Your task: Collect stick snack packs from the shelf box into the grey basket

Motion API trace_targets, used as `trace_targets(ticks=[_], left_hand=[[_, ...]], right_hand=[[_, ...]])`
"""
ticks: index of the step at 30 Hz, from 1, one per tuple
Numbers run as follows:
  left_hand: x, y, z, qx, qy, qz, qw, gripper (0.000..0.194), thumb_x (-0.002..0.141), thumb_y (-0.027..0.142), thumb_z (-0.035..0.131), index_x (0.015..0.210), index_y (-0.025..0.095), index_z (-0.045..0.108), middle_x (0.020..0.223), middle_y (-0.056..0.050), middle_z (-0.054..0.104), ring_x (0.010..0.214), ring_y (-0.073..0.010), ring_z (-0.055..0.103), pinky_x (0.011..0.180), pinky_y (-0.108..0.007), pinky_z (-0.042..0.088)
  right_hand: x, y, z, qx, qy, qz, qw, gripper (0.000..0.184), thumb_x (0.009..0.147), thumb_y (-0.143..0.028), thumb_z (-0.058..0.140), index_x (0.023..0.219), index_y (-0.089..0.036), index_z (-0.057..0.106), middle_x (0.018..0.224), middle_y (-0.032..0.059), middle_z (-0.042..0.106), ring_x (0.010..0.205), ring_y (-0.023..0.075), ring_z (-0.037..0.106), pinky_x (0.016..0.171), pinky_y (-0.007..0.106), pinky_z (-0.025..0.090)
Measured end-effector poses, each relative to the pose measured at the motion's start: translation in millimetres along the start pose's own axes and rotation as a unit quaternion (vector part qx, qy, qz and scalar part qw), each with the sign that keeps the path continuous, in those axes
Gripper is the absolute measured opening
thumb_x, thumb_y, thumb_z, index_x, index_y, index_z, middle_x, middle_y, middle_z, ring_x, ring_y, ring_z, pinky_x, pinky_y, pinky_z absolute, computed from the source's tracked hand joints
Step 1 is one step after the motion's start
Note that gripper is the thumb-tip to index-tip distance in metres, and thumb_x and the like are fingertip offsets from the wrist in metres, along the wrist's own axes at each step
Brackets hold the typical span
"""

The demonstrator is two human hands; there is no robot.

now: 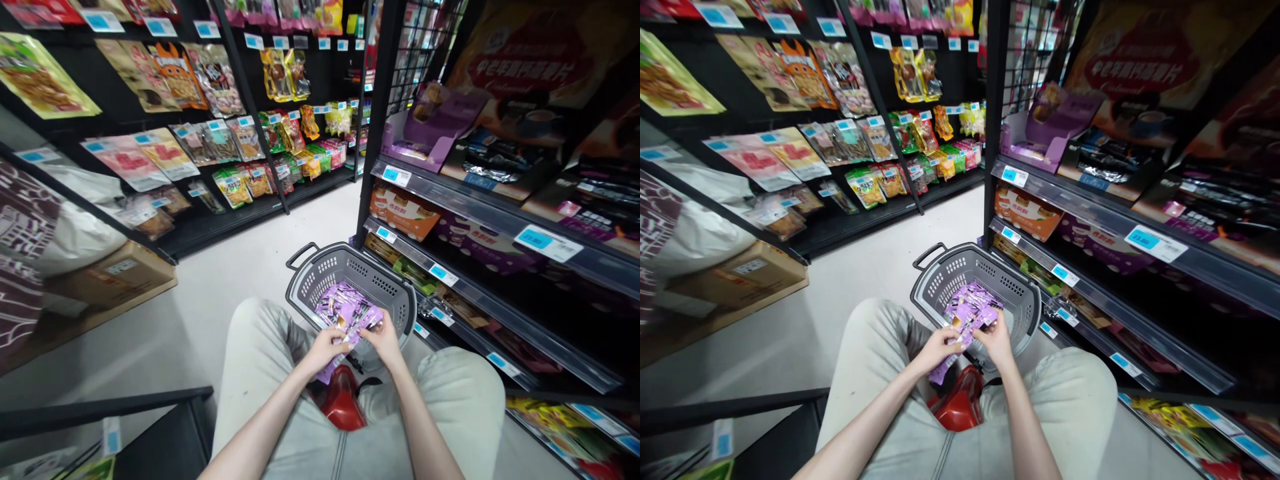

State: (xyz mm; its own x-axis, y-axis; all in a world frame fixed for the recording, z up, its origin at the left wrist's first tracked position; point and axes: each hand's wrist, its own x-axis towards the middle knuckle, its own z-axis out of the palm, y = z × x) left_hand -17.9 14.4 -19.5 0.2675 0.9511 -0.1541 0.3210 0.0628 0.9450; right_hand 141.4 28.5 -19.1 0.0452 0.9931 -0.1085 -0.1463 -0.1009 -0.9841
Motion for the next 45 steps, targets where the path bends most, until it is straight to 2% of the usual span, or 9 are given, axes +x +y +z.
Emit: trace_targets(ticks=[4,12,19,26,30,32,36,38,45], left_hand=[[-0.7,2.2,0.0,0.002,-0.004,-0.001,1.0,0.02,0.06,0.031,0.063,0.062,0.012,0.06,0.067,0.0,0.05,0.066,-0.0126,0.044,0.063,-0.021,0.033],[-5.3,4.5,3.3,0.061,-0.149,0.03,0.986,0.026,0.063,0.038,0.059,0.058,0.013,0.058,0.064,0.002,0.048,0.068,-0.0133,0.044,0.066,-0.022,0.033],[-7.9,6.9,2.5,0.029,-0.193,0.057,0.979,0.025,0.056,0.035,0.066,0.063,0.013,0.058,0.072,0.002,0.048,0.072,-0.0133,0.044,0.069,-0.021,0.033],[-9.6,11.3,0.1,-0.06,-0.222,0.004,0.973,0.024,0.054,0.032,0.068,0.062,0.012,0.057,0.066,0.003,0.048,0.065,-0.0115,0.045,0.061,-0.02,0.036],[-12.4,12.7,0.5,-0.141,-0.246,-0.05,0.958,0.023,0.054,0.031,0.067,0.064,0.012,0.057,0.06,0.002,0.05,0.056,-0.0109,0.048,0.055,-0.021,0.038],[-11.8,9.5,2.0,-0.203,-0.214,-0.092,0.951,0.024,0.06,0.034,0.062,0.064,0.011,0.056,0.057,0.001,0.052,0.049,-0.0105,0.05,0.049,-0.021,0.039],[-2.7,-0.5,2.6,-0.244,-0.03,-0.105,0.964,0.027,0.065,0.038,0.057,0.057,0.013,0.05,0.049,0.002,0.052,0.04,-0.009,0.048,0.042,-0.02,0.036],[2.3,-3.8,0.7,-0.235,0.03,-0.095,0.967,0.026,0.064,0.037,0.058,0.056,0.013,0.049,0.049,0.003,0.051,0.039,-0.0085,0.047,0.042,-0.02,0.037],[2.3,-6.4,-3.0,-0.245,0.1,-0.09,0.96,0.025,0.067,0.038,0.056,0.069,0.013,0.055,0.046,0.003,0.052,0.038,-0.0092,0.048,0.038,-0.019,0.037]], right_hand=[[-1.0,1.5,3.6,0.01,0.038,0.009,0.999,0.051,0.049,-0.022,0.07,0.092,-0.021,0.043,0.078,0.0009,0.059,0.069,0.0166,0.057,0.066,0.031,0.046],[4.3,1.2,-15.8,-0.028,0.128,-0.052,0.99,0.021,0.065,-0.029,0.058,0.082,-0.017,0.052,0.074,0.0018,0.06,0.065,0.0143,0.053,0.064,0.027,0.042],[5.0,3.8,-18.9,-0.04,0.139,-0.046,0.988,0.022,0.066,-0.03,0.056,0.083,-0.016,0.054,0.071,0.0009,0.059,0.062,0.0131,0.052,0.06,0.025,0.04],[9.8,10.1,-26.9,-0.023,0.156,-0.029,0.987,0.026,0.061,-0.034,0.06,0.079,-0.015,0.055,0.068,-0.0004,0.06,0.059,0.0121,0.051,0.058,0.024,0.039],[12.4,9.4,-38.5,0.033,0.179,0.003,0.983,0.021,0.061,-0.036,0.059,0.067,-0.016,0.053,0.055,-0.0054,0.052,0.048,0.0083,0.045,0.047,0.02,0.035],[12.8,4.8,-47.1,0.082,0.186,0.031,0.979,0.022,0.059,-0.036,0.061,0.063,-0.017,0.051,0.05,-0.0068,0.049,0.042,0.0067,0.041,0.041,0.019,0.032],[11.8,-6.1,-60.5,0.132,0.186,0.065,0.972,0.023,0.054,-0.033,0.065,0.063,-0.016,0.052,0.05,-0.0058,0.051,0.039,0.0063,0.044,0.039,0.019,0.033],[11.6,-8.5,-62.9,0.127,0.171,0.073,0.974,0.024,0.053,-0.032,0.067,0.063,-0.016,0.053,0.05,-0.0051,0.052,0.04,0.0072,0.046,0.04,0.019,0.034],[12.7,-9.5,-65.3,0.084,0.149,0.004,0.985,0.023,0.054,-0.031,0.068,0.068,-0.015,0.06,0.047,-0.0068,0.047,0.036,0.0021,0.031,0.034,0.017,0.022]])
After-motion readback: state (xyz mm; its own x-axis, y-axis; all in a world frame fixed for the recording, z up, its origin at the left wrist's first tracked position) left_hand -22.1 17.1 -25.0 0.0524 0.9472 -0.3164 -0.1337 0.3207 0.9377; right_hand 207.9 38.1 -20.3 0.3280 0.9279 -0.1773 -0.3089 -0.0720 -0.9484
